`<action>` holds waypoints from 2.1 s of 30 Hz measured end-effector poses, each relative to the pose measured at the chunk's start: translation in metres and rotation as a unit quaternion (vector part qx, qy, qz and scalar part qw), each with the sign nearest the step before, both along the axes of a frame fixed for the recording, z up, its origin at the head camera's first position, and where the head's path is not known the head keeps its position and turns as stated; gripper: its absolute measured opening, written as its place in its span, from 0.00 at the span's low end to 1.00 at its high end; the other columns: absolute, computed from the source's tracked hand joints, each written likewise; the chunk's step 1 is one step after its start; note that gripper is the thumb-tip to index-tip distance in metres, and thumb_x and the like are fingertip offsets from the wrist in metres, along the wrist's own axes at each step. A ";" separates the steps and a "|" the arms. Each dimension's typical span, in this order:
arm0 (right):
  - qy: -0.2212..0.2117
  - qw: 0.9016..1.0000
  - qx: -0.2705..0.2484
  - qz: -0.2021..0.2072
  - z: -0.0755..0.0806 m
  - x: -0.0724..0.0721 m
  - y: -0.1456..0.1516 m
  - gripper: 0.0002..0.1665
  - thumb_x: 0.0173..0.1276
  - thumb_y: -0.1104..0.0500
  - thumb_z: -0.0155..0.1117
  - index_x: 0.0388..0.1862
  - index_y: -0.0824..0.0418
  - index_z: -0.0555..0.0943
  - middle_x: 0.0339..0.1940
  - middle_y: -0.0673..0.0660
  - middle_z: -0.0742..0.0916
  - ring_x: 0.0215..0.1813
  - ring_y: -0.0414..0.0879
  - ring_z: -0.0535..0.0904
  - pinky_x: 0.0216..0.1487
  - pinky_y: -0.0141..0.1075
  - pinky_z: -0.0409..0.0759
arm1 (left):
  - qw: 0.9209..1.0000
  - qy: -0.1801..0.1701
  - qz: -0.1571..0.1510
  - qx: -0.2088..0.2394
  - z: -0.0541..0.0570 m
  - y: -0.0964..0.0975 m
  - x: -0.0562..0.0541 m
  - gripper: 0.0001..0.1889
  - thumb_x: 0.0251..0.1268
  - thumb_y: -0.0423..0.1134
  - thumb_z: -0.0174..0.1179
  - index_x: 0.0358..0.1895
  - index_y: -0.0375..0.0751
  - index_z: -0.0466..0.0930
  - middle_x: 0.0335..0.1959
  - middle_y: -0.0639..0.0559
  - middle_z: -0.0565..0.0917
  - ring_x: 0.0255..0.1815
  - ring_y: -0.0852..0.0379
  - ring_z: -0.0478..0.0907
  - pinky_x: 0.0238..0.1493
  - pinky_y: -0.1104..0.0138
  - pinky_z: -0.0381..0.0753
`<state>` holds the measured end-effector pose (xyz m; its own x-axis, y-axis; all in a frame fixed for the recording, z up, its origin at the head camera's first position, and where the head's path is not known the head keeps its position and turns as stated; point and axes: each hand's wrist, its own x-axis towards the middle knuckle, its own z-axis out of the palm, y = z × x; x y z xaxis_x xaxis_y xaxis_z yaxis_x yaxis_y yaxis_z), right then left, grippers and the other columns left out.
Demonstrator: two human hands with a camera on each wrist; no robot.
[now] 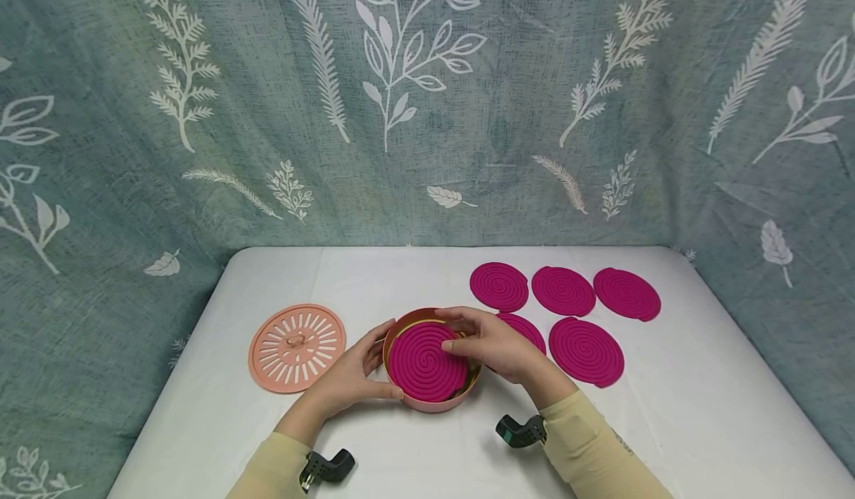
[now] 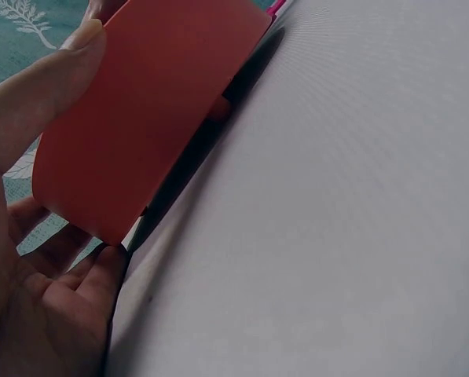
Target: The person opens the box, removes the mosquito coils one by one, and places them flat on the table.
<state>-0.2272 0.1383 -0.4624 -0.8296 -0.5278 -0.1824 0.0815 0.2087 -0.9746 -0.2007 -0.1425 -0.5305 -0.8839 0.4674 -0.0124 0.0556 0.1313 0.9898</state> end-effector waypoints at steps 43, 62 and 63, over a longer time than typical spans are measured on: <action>0.053 0.992 0.115 -0.007 0.007 -0.002 0.005 0.27 0.66 0.58 0.70 0.64 0.59 0.79 0.52 0.57 0.85 0.45 0.45 0.84 0.43 0.39 0.88 | 1.000 0.013 -0.010 -0.002 -0.001 -0.002 -0.004 0.59 0.42 0.42 0.82 0.78 0.61 0.52 0.76 0.55 0.58 0.77 0.56 0.53 0.73 0.69 0.58; 0.001 0.999 0.041 -0.018 -0.002 0.000 0.013 0.29 0.67 0.63 0.69 0.67 0.64 0.76 0.48 0.60 0.87 0.41 0.47 0.85 0.39 0.41 0.89 | 1.000 0.013 -0.006 -0.004 -0.004 -0.002 -0.003 0.59 0.41 0.41 0.83 0.78 0.62 0.52 0.76 0.57 0.58 0.77 0.58 0.53 0.72 0.71 0.59; 0.000 0.999 0.038 -0.021 -0.002 0.000 0.013 0.30 0.66 0.63 0.69 0.67 0.65 0.75 0.47 0.60 0.86 0.40 0.47 0.85 0.39 0.42 0.89 | 1.000 0.011 -0.005 -0.003 -0.004 -0.002 -0.003 0.59 0.41 0.41 0.83 0.78 0.62 0.53 0.76 0.58 0.58 0.76 0.59 0.53 0.72 0.71 0.59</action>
